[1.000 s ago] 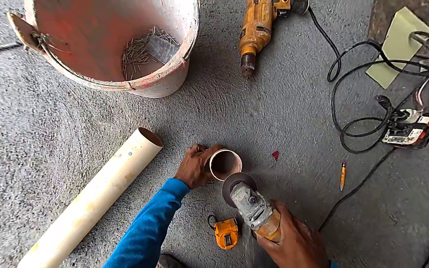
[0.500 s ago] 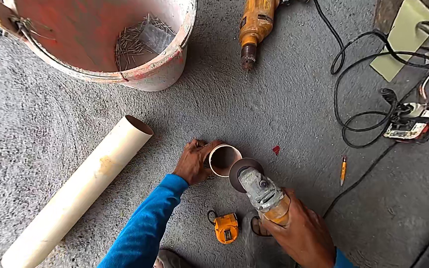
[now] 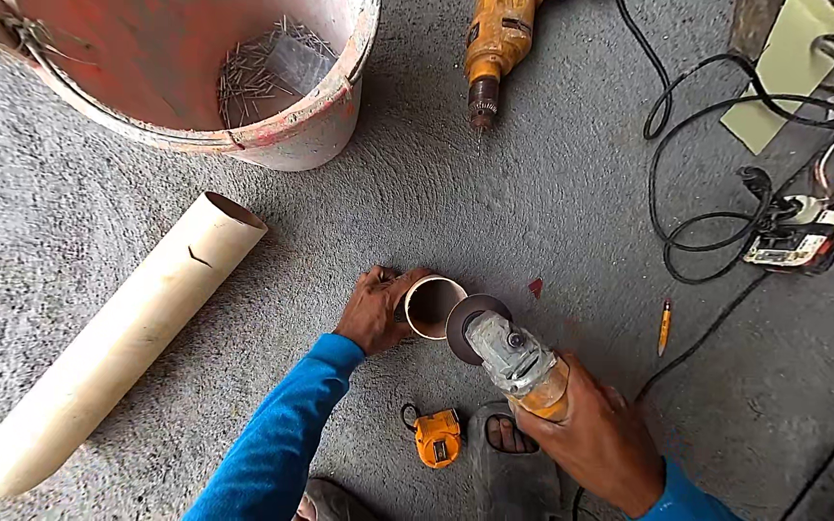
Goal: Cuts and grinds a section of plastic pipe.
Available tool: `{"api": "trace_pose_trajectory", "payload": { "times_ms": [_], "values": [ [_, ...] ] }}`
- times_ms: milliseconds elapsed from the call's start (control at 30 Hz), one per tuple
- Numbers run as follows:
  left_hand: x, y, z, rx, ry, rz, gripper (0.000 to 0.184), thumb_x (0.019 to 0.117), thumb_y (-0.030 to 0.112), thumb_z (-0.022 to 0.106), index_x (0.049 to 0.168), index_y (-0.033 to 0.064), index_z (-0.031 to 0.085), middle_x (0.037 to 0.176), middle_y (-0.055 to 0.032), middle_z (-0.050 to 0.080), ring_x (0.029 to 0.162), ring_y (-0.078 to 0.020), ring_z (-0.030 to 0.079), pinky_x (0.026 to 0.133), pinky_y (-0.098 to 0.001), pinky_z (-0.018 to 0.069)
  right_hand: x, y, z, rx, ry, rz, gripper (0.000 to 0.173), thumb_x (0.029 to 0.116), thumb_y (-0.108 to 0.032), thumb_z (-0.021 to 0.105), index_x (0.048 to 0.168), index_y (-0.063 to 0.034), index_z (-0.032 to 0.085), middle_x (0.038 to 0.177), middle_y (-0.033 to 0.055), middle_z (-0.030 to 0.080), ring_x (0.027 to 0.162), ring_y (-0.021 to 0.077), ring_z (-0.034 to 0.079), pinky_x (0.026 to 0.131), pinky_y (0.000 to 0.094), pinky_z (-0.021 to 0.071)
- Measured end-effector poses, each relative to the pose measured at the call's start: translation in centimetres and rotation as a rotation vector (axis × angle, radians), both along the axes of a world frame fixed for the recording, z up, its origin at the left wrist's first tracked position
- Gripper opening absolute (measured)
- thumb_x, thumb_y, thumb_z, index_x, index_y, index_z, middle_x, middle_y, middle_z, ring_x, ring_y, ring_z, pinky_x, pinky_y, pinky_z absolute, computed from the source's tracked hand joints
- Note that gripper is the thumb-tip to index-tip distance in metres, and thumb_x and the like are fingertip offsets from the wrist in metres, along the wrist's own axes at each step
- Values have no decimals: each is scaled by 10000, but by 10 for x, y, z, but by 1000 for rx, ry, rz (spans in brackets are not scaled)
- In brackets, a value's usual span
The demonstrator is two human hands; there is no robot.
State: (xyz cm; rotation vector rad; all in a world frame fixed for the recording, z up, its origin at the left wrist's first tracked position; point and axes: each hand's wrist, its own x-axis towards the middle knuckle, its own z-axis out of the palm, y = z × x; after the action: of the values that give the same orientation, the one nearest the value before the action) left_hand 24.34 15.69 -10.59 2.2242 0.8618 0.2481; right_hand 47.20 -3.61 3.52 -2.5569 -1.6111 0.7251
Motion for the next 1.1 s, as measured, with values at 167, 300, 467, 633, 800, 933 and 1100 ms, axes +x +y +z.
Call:
{"api": "trace_pose_trajectory", "payload": {
  "times_ms": [167, 300, 467, 633, 800, 933, 1100],
  "values": [
    [0, 1, 1, -10, 4, -3, 870, 654, 366, 881, 1460, 284, 565, 1255, 65, 711, 1130, -215, 610, 990, -475, 447, -11, -31, 8, -29, 33, 34, 804, 661, -549, 792, 1259, -34, 639, 935, 110, 754, 750, 301, 739, 584, 543, 575],
    [-1, -17, 8, 22, 4, 152, 826, 637, 288, 933, 1396, 178, 627, 1198, -22, 726, 1076, -268, 626, 949, -492, 482, 0, -43, 25, -107, 113, -49, 834, 695, -471, 836, 1327, 15, 594, 1029, 185, 745, 853, 375, 736, 687, 611, 572],
    [-1, -68, 10, 124, -2, 316, 1088, 580, 696, 867, 1411, 87, 515, 1315, -96, 644, 1094, -302, 621, 943, -506, 506, 19, -51, 23, -57, 29, -112, 850, 698, -522, 786, 1321, 21, 589, 995, 192, 737, 838, 378, 727, 676, 622, 558],
    [14, -61, 6, -45, -173, 258, 1228, 563, 290, 930, 1582, 93, 274, 1579, -82, 438, 1432, -249, 452, 1183, -447, 393, 23, -51, 20, -36, 38, -138, 862, 702, -553, 774, 1334, 2, 585, 1009, 173, 739, 869, 368, 725, 703, 628, 554],
    [15, -88, -2, 128, -134, 406, 1175, 527, 579, 915, 1467, 65, 432, 1264, -181, 588, 1091, -349, 599, 897, -521, 510, 19, -52, 18, -38, 66, -155, 865, 700, -544, 779, 1340, 0, 574, 1004, 168, 738, 860, 361, 725, 692, 620, 557],
    [1, -85, 5, -1, -64, 331, 1385, 470, 458, 955, 1584, 49, 240, 1430, -218, 480, 1279, -353, 538, 1038, -513, 500, 20, -50, 13, -6, 49, -135, 855, 696, -602, 745, 1307, -21, 601, 977, 137, 742, 837, 327, 729, 667, 603, 561],
    [-5, -45, 14, -168, -100, 47, 1331, 553, 283, 961, 1625, 90, 197, 1661, -80, 316, 1536, -221, 297, 1267, -428, 261, 21, -41, 2, 46, 9, -54, 815, 699, -617, 703, 1261, -31, 635, 924, 120, 742, 779, 305, 730, 618, 565, 567]
  ]
}}
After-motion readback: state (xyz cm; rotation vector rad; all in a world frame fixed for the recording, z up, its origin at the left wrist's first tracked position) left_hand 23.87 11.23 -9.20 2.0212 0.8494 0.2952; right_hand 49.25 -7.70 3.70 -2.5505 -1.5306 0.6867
